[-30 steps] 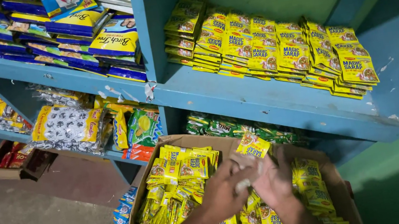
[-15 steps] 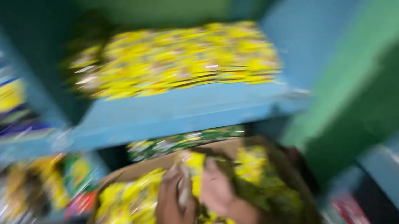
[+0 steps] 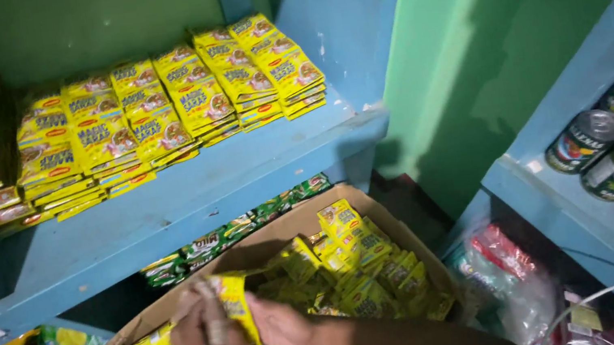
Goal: Organizing and stacking yellow seasoning packets from a cardboard box onto a low shelf.
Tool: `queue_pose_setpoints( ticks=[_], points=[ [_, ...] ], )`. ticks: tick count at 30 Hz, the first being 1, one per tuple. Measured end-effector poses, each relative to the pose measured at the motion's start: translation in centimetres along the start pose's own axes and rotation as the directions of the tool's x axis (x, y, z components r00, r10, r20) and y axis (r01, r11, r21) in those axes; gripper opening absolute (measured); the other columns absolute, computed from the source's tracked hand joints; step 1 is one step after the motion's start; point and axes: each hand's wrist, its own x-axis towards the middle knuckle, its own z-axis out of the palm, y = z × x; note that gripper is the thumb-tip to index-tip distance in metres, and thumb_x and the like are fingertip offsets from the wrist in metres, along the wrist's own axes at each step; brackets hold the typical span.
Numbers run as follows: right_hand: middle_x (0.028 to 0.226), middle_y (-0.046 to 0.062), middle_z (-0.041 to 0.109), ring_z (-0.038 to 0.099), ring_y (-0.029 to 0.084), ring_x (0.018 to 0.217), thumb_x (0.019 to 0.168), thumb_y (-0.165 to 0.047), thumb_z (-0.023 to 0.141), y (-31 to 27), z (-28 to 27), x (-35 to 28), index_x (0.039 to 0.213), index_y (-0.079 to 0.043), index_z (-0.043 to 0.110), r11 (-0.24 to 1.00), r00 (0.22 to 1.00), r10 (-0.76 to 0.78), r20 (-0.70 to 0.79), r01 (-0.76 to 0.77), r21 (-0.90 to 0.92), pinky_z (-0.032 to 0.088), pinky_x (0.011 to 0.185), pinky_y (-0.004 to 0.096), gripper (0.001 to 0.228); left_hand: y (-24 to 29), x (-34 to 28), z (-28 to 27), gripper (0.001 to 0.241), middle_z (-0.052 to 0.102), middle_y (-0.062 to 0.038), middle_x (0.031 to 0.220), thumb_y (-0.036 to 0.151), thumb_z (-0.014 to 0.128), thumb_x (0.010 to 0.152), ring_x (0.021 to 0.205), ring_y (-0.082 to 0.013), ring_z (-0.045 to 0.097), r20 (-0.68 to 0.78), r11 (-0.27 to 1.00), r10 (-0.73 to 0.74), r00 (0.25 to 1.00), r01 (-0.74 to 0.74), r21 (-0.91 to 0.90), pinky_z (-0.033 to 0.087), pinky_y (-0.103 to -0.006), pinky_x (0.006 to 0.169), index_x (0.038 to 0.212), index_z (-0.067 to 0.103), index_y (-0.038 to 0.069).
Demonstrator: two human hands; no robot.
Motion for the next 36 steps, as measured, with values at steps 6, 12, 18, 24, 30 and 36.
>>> queue_pose_setpoints(
  ticks=[6, 12, 18, 24, 30, 36],
  points=[
    [0.151, 0.020, 0.050, 0.049, 0.032, 0.140, 0.119, -0.059, 0.034, -1.2, -2.9, -0.3, 0.159, 0.002, 0.037, 0.969, 0.993, -0.007, 0.115, -0.021, 0.245, 0.034, 0.122, 0.048, 0.072, 1.4, -2.0, 1.4, 0.054, 0.061, -0.020, 0.112, 0.014, 0.071, 0.073, 0.105, -0.0391, 0.063, 0.246, 0.995, 0.093, 0.965, -0.097, 0.005, 0.053, -0.0470, 0.087, 0.126, 0.067, 0.012],
    [0.160, 0.000, 0.046, 0.046, 0.016, 0.147, 0.108, -0.046, 0.039, 1.6, -1.0, 1.0, 0.162, -0.015, 0.033, 0.990, 0.994, -0.098, 0.046, 0.093, 0.104, 0.031, 0.127, 0.038, 0.063, -1.3, 0.0, 0.0, 0.054, 0.060, -0.019, 0.117, 0.012, 0.066, 0.082, 0.105, -0.0359, 0.062, 0.124, 0.998, -0.056, 0.991, 0.058, -0.014, 0.052, -0.0471, 0.092, 0.136, 0.061, 0.007],
    [0.149, 0.007, 0.053, 0.046, 0.023, 0.139, 0.114, -0.050, 0.039, 3.5, -3.8, 1.2, 0.156, -0.009, 0.041, 0.981, 0.999, -0.003, -0.045, 0.012, 0.192, 0.030, 0.123, 0.043, 0.059, 1.5, -1.3, 0.6, 0.054, 0.059, -0.022, 0.120, 0.012, 0.067, 0.081, 0.110, -0.0387, 0.060, 0.157, 0.996, 0.089, 0.984, -0.086, -0.026, 0.050, -0.0475, 0.097, 0.134, 0.060, 0.005],
    [0.155, 0.008, 0.049, 0.041, 0.022, 0.146, 0.112, -0.050, 0.039, 0.5, -1.8, 0.5, 0.157, -0.006, 0.039, 0.985, 0.982, -0.158, -0.105, 0.165, 0.060, 0.027, 0.125, 0.040, 0.063, 1.7, -0.8, 0.7, 0.055, 0.056, -0.020, 0.112, 0.009, 0.067, 0.076, 0.106, -0.0374, 0.060, 0.213, 0.998, 0.062, 0.975, -0.059, -0.024, 0.051, -0.0447, 0.092, 0.131, 0.064, 0.006],
    [0.169, 0.006, 0.026, 0.029, 0.019, 0.154, 0.107, -0.048, 0.040, 0.9, 0.2, -0.2, 0.166, -0.008, 0.018, 0.991, 0.999, -0.018, 0.047, 0.011, 0.131, 0.022, 0.127, 0.040, 0.075, -0.5, -0.2, -0.4, 0.052, 0.057, -0.017, 0.116, 0.003, 0.063, 0.081, 0.108, -0.0333, 0.060, 0.078, 0.998, -0.063, 0.995, 0.065, -0.026, 0.051, -0.0437, 0.096, 0.133, 0.063, 0.005],
    [0.144, 0.022, 0.053, 0.050, 0.034, 0.133, 0.118, -0.064, 0.037, 0.4, -4.5, 0.3, 0.154, 0.008, 0.038, 0.957, 1.000, -0.008, 0.028, -0.001, 0.290, 0.038, 0.116, 0.049, 0.081, 3.5, -1.4, 0.3, 0.053, 0.058, -0.017, 0.110, 0.006, 0.069, 0.075, 0.099, -0.0329, 0.063, 0.304, 0.994, 0.012, 0.953, 0.021, -0.106, 0.053, -0.0414, 0.082, 0.127, 0.064, 0.007]
  ],
)
